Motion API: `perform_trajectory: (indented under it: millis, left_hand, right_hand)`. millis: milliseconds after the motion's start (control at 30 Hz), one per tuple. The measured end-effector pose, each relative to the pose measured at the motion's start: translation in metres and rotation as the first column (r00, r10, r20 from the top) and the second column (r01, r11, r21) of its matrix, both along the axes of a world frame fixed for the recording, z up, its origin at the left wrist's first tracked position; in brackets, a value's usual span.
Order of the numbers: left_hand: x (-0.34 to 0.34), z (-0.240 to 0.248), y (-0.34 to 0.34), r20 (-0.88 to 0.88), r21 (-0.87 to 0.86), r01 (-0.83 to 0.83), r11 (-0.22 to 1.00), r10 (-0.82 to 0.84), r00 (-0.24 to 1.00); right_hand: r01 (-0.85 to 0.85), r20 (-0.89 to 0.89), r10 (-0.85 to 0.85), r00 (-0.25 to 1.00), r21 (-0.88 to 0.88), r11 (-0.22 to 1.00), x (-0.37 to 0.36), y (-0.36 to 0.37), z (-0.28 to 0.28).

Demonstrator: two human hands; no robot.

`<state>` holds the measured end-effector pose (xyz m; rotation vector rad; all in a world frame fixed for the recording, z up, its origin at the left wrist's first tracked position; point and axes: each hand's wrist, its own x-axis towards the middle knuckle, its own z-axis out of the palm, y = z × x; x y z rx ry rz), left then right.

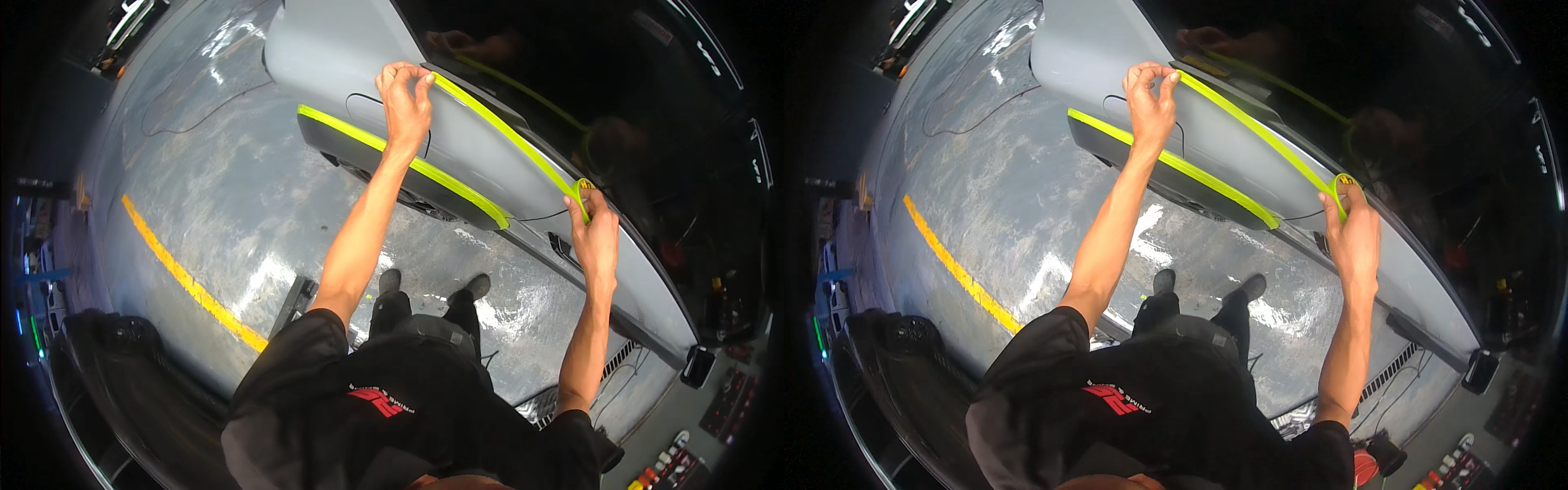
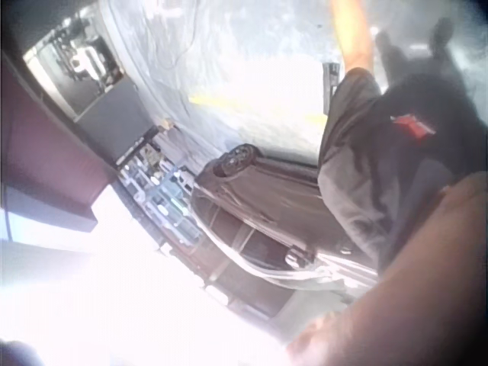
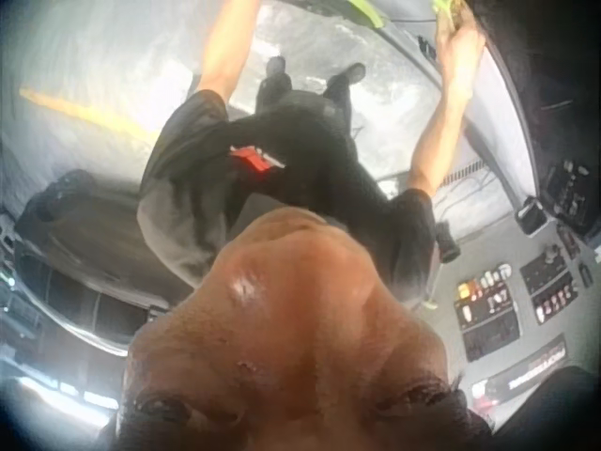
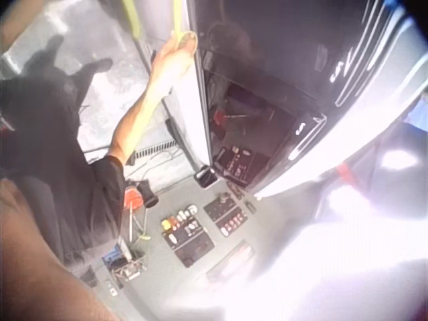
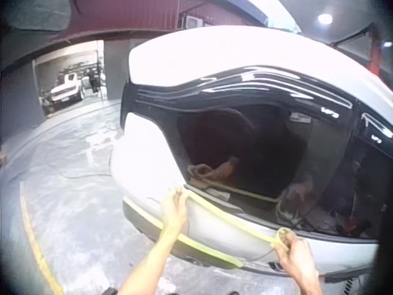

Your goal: The person applies bright yellow tape to the body panels of a silver car. They wipe the surface with a cloth, then measure and apply strips of tape along the door edges, side mirror, and wheel arches, smoothing the tape to ensure adhesion.

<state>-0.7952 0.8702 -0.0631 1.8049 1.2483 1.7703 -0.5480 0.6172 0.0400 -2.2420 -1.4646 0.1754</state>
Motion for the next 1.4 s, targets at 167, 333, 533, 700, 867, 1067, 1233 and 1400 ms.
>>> perform_trajectory:
  millis: [167, 333, 533, 700, 867, 1067, 1233, 1400]
  left_hand:
    - [-0.002, -0.014, 0.020, 0.120, -0.036, -0.031, 0.999, 0.035, 0.992]
    - [-0.004, -0.023, 0.030, 0.166, -0.012, -0.012, 1.000, 0.014, 0.986]
    - [-0.004, -0.030, 0.038, 0.147, 0.073, 0.000, 0.997, -0.010, 0.989]
    - [-0.006, -0.030, 0.042, 0.124, 0.110, -0.006, 0.994, -0.007, 0.992]
    - [-0.008, -0.027, 0.045, 0.075, 0.166, 0.002, 0.986, -0.014, 0.997]
    - [-0.022, -0.018, 0.051, -0.042, 0.143, 0.061, 0.988, -0.055, 0.998]
    - [-0.022, -0.013, 0.050, -0.104, 0.194, 0.043, 0.980, -0.023, 0.994]
    - [-0.020, -0.008, 0.052, -0.013, 0.167, 0.008, 0.986, -0.006, 1.000]
  right_hand:
    - [0.166, 0.057, -0.167, 0.984, 0.022, 0.986, -0.038, 0.030, 0.003]
    - [0.255, 0.096, -0.250, 0.964, -0.052, 0.965, -0.054, 0.046, 0.011]
    - [0.270, 0.091, -0.263, 0.961, -0.083, 0.959, -0.049, 0.043, -0.007]
    - [0.287, 0.031, -0.285, 0.958, -0.121, 0.950, -0.054, 0.041, -0.015]
    - [0.264, 0.009, -0.265, 0.964, -0.113, 0.958, -0.054, 0.038, -0.023]
    - [0.288, -0.090, -0.311, 0.946, -0.205, 0.935, -0.055, 0.038, -0.029]
    - [0.276, -0.072, -0.287, 0.955, -0.133, 0.952, -0.055, 0.035, -0.050]
    - [0.342, -0.073, -0.353, 0.933, -0.127, 0.931, -0.062, 0.040, -0.064]
